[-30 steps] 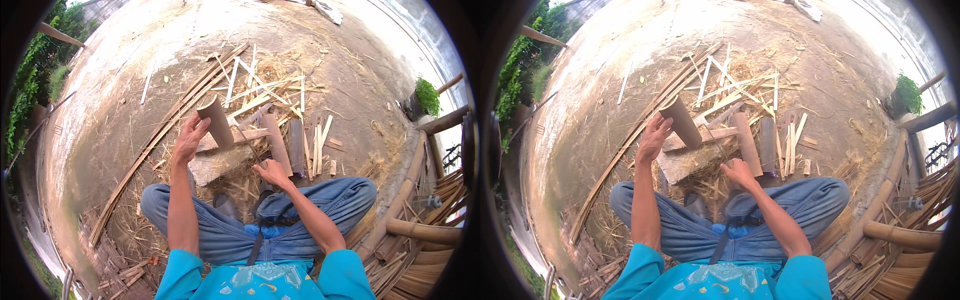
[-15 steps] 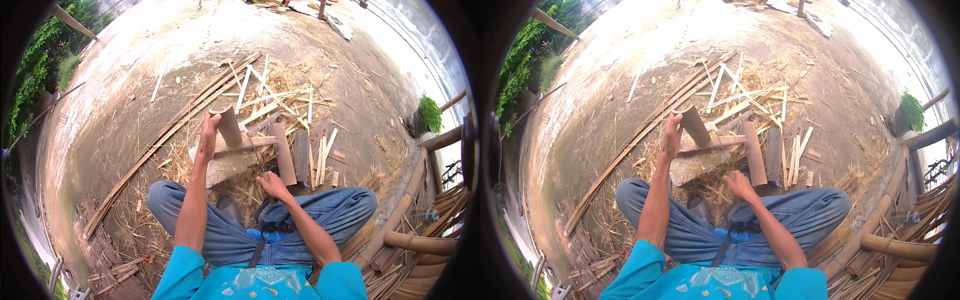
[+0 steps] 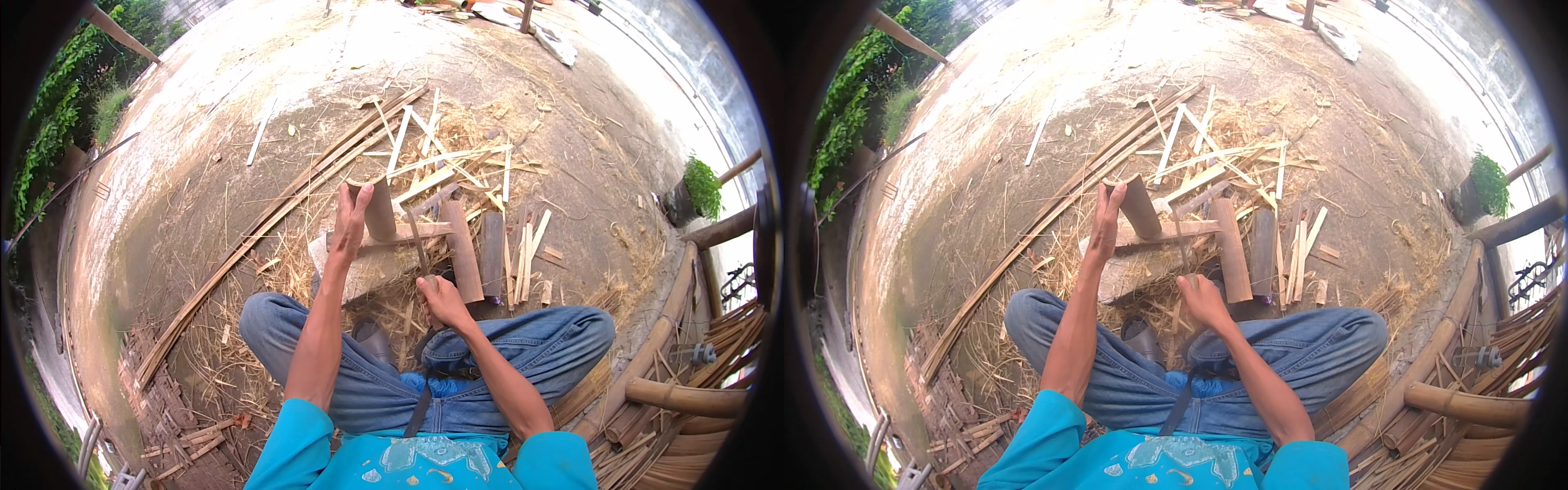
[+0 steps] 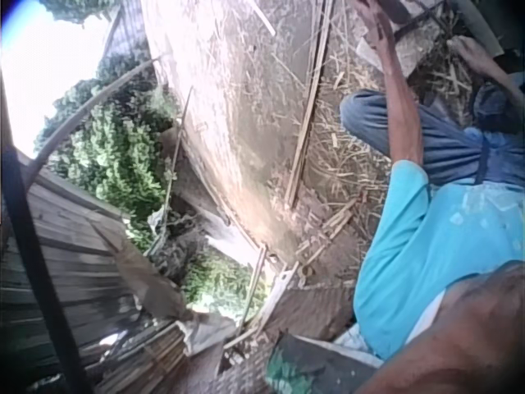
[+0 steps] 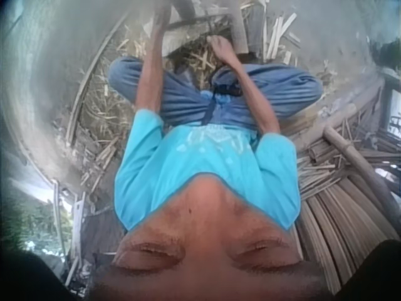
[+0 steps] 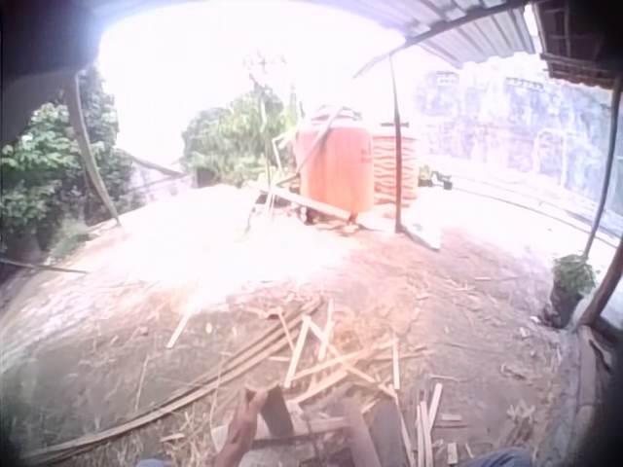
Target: The person sits on the ground and uses a machete to split a bamboo tube into smaller strips. They repeatedly strike the bamboo against a wooden block to separate the pieces and then arrange the resulting strips on the ground.
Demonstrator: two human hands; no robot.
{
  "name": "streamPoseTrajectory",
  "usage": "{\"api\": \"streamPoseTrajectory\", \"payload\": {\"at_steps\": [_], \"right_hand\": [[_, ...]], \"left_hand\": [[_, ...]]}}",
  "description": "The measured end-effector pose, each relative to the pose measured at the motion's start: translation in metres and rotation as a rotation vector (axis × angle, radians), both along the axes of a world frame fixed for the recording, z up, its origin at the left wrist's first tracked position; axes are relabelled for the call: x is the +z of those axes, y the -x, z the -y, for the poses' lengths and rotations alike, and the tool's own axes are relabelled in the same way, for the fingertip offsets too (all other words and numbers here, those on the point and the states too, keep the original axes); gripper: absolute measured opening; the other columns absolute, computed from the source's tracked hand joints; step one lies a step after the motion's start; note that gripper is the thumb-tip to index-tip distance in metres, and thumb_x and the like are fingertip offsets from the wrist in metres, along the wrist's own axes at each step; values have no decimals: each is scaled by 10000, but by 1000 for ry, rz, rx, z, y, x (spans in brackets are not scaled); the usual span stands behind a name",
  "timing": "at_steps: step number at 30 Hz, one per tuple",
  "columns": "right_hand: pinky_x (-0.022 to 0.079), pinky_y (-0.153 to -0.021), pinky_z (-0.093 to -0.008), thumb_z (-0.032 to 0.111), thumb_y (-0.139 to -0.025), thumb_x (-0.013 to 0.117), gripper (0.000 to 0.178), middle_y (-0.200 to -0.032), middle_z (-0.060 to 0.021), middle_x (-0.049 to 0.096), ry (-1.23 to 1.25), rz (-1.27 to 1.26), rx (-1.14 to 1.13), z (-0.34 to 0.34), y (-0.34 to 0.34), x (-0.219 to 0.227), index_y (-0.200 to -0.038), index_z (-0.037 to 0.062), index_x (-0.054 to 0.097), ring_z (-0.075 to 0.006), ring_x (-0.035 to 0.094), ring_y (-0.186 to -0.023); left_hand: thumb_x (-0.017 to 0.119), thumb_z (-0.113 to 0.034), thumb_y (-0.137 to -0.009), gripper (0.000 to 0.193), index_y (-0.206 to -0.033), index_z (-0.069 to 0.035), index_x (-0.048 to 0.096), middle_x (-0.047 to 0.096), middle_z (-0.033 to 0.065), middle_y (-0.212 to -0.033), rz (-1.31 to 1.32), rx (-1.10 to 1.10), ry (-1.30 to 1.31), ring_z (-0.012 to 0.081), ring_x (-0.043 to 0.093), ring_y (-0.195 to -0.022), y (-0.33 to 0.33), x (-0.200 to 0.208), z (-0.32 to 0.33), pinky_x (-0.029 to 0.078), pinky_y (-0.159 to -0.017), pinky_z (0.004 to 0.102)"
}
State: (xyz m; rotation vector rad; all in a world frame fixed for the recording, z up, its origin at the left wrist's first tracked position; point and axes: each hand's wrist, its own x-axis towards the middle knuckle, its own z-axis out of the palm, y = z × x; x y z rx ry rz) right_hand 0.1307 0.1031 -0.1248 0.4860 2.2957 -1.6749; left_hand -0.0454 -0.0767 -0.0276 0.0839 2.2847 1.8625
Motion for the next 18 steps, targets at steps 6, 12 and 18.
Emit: {"api": "streamPoseTrajectory", "payload": {"at_steps": [6,12,18], "right_hand": [[508,-607,-368,476,-1059,526,510,-724,-130,649,167,-224,-136,16,17,104,-1001,-27,588,-184,650,-609],[483,-600,-409,434,-1045,581,456,-681,-164,608,40,-331,-72,17,45,158,-991,-19,587,-256,653,-624],[471,-627,-446,405,-1028,617,422,-697,-197,611,-119,-393,-29,24,54,157,-1002,-16,598,-345,642,-657]], "left_hand": [[507,-771,-906,1086,-1519,84,242,290,338,-1544,-26,-47,-3,413,280,-1472,3,2,1,221,-1221,476],[535,-692,-957,696,-1159,-30,461,543,203,-1130,-162,13,-58,307,545,-1071,-5,7,-15,445,-973,486],[501,-645,-1002,646,-1129,-12,474,549,213,-1077,-215,24,-1,314,571,-1022,-8,8,-15,474,-921,467]]}}
